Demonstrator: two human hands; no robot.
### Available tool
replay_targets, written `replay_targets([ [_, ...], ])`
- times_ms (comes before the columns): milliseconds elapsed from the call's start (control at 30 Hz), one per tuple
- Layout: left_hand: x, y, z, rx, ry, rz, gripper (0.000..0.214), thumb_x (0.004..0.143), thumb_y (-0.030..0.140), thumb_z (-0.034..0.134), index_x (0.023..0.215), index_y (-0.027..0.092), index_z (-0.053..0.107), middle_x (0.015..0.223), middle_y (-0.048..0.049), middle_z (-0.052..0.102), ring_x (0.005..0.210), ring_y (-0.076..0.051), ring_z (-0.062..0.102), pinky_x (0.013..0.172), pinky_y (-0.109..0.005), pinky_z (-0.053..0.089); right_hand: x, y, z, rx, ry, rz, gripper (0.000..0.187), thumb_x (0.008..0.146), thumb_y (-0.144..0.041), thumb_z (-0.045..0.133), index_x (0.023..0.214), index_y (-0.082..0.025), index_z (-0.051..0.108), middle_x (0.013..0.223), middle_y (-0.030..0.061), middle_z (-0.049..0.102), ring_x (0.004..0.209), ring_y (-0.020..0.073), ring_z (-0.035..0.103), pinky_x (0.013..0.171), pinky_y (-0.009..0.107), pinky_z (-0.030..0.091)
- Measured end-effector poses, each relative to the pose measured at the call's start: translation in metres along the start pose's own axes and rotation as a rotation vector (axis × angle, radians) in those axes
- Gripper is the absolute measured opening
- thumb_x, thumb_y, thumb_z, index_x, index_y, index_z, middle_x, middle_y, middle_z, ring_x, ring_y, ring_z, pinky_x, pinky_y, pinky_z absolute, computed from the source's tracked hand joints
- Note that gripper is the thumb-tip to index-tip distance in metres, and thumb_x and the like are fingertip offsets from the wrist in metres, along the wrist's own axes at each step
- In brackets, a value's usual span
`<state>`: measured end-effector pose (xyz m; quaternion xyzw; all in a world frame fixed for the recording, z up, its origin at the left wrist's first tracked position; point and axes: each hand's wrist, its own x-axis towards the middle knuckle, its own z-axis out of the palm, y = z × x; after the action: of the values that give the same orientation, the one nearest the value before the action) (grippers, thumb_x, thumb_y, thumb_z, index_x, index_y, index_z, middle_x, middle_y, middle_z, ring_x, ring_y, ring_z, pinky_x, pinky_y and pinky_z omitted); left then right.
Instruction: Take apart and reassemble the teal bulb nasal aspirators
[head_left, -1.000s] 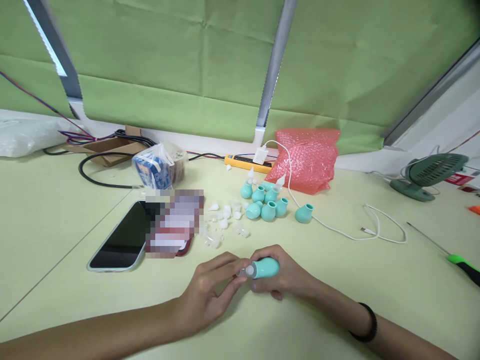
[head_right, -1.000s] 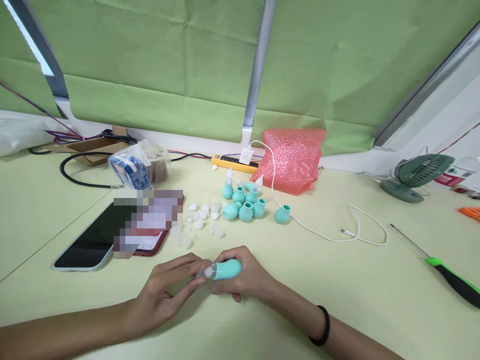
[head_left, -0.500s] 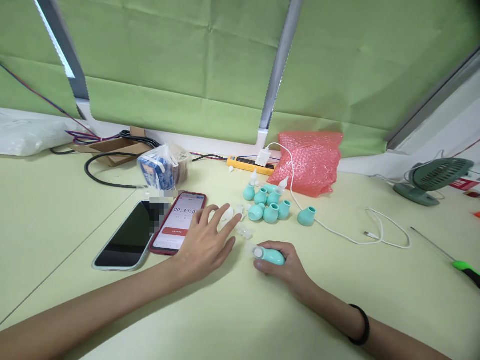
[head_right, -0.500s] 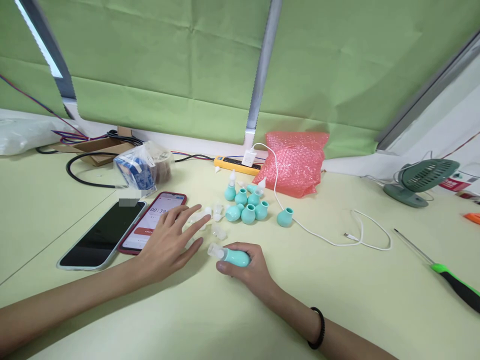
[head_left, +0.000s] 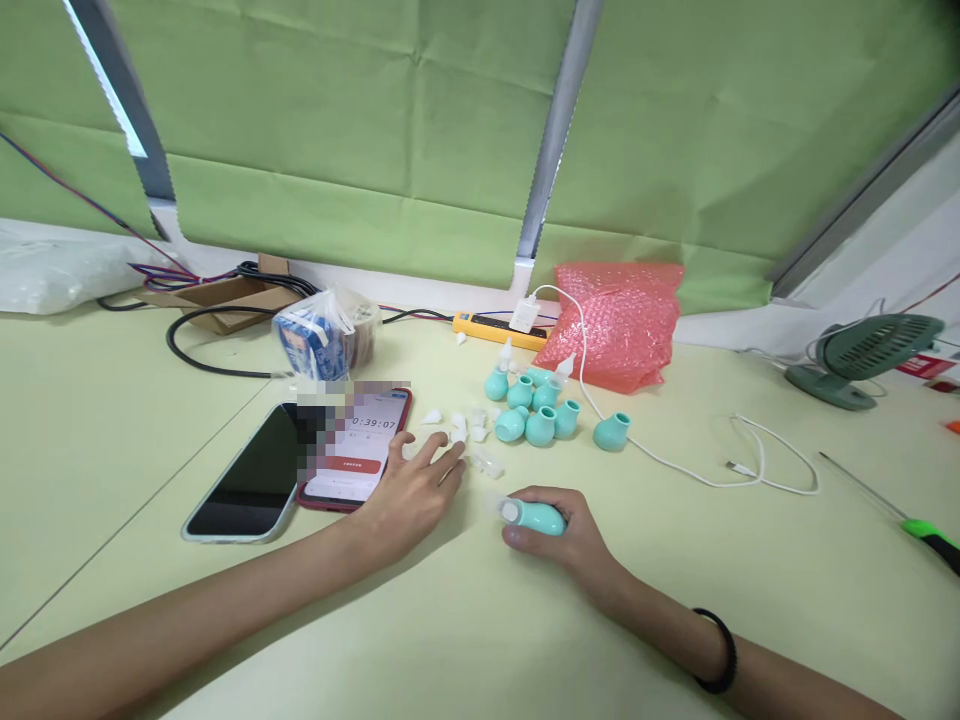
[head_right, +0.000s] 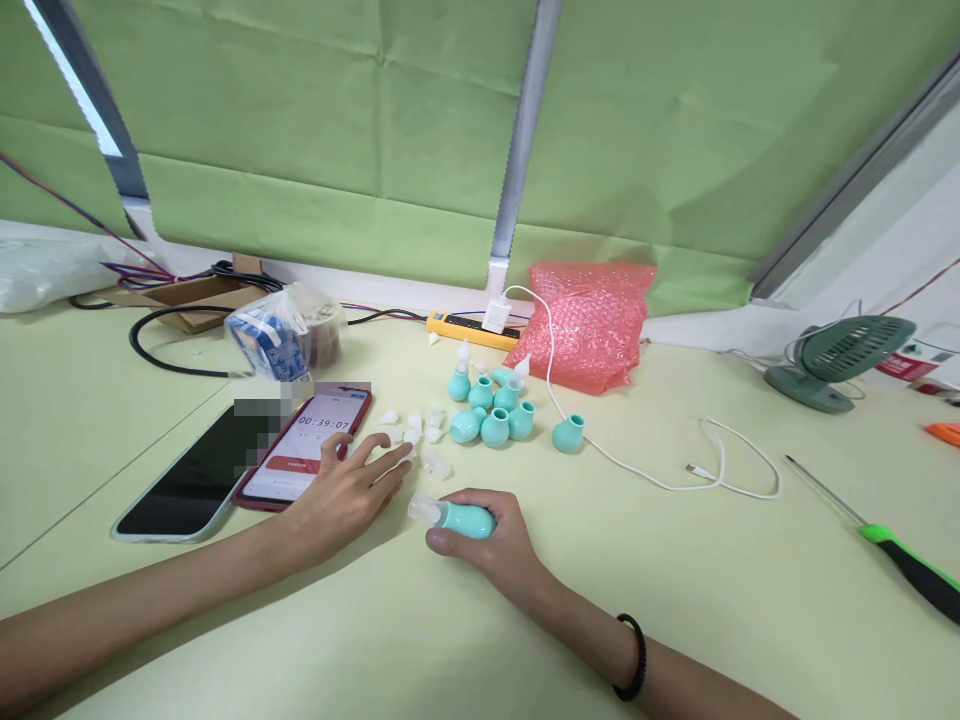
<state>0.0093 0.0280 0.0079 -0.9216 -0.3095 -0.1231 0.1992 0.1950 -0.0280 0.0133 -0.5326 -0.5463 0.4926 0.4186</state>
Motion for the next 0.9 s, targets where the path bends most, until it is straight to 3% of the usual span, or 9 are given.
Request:
replay_targets([
  [300,0.002,0.006,-0.006,-0.079,-0.067,-0.091,0.028,0.084,0.020,0.035,0.109,0.020,0.049,0.116,-0.0120,0.045,0.102,-0.030,0.038,0.078,-0.048,0.027,0.000,-0.001,0.002,-0.007,0.017,0.009,0.022,0.054,-0.030,0.070,0.066,-0.014,0.061,0.059,-0.0015,0.051,0.056,0.0109,0.045,0.052,0.021,0.037],
  [467,0.000,0.006,-0.005,-0.075,-0.060,-0.050,0.027,0.083,0.017,0.036,0.107,0.018,0.050,0.115,-0.0116,0.046,0.102,-0.029,0.038,0.079,-0.049,0.026,-0.001,-0.002,0.002,-0.004,0.025,0.019,0.023,0.053,-0.030,0.071,0.065,-0.014,0.061,0.059,-0.0018,0.051,0.056,0.0107,0.044,0.052,0.021,0.036],
  [567,-0.001,0.005,-0.003,-0.101,-0.006,-0.043,0.028,0.081,0.012,0.039,0.105,0.019,0.051,0.108,-0.0114,0.050,0.099,-0.029,0.042,0.076,-0.047,0.027,-0.001,0.000,0.001,0.031,0.035,0.010,0.021,0.056,-0.030,0.070,0.064,-0.014,0.059,0.055,-0.0024,0.048,0.053,0.0092,0.042,0.049,0.020,0.034],
  [633,-0.001,0.005,-0.003,-0.157,0.099,-0.027,0.026,0.081,0.009,0.040,0.101,0.020,0.053,0.096,-0.0098,0.056,0.092,-0.025,0.047,0.074,-0.044,0.029,0.000,0.002,0.001,0.069,0.053,0.006,0.021,0.058,-0.031,0.068,0.064,-0.013,0.058,0.051,-0.0033,0.046,0.048,0.0079,0.039,0.046,0.020,0.033],
  [767,-0.002,0.008,-0.011,-0.505,0.368,-0.047,0.011,0.080,0.014,0.048,0.087,0.016,0.056,0.071,-0.0040,0.059,0.068,-0.015,0.051,0.067,-0.034,0.035,0.002,0.005,0.001,0.105,0.062,-0.001,0.021,0.061,-0.031,0.067,0.066,-0.013,0.057,0.048,-0.0040,0.044,0.046,0.0070,0.038,0.045,0.020,0.032],
  [833,-0.002,0.012,-0.017,-0.774,0.401,-0.122,0.005,0.077,0.016,0.053,0.081,0.014,0.056,0.068,-0.0035,0.059,0.065,-0.014,0.051,0.063,-0.028,0.038,0.002,0.005,0.001,0.096,0.058,0.000,0.021,0.061,-0.030,0.067,0.066,-0.013,0.057,0.048,-0.0040,0.044,0.046,0.0069,0.038,0.045,0.020,0.032],
  [900,-0.002,0.016,-0.024,-1.013,0.345,-0.227,0.003,0.075,0.016,0.056,0.076,0.014,0.056,0.068,-0.0033,0.058,0.065,-0.013,0.052,0.060,-0.025,0.041,0.002,0.004,0.002,0.084,0.058,0.000,0.020,0.059,-0.029,0.068,0.066,-0.013,0.058,0.048,-0.0039,0.045,0.046,0.0070,0.038,0.045,0.020,0.032],
])
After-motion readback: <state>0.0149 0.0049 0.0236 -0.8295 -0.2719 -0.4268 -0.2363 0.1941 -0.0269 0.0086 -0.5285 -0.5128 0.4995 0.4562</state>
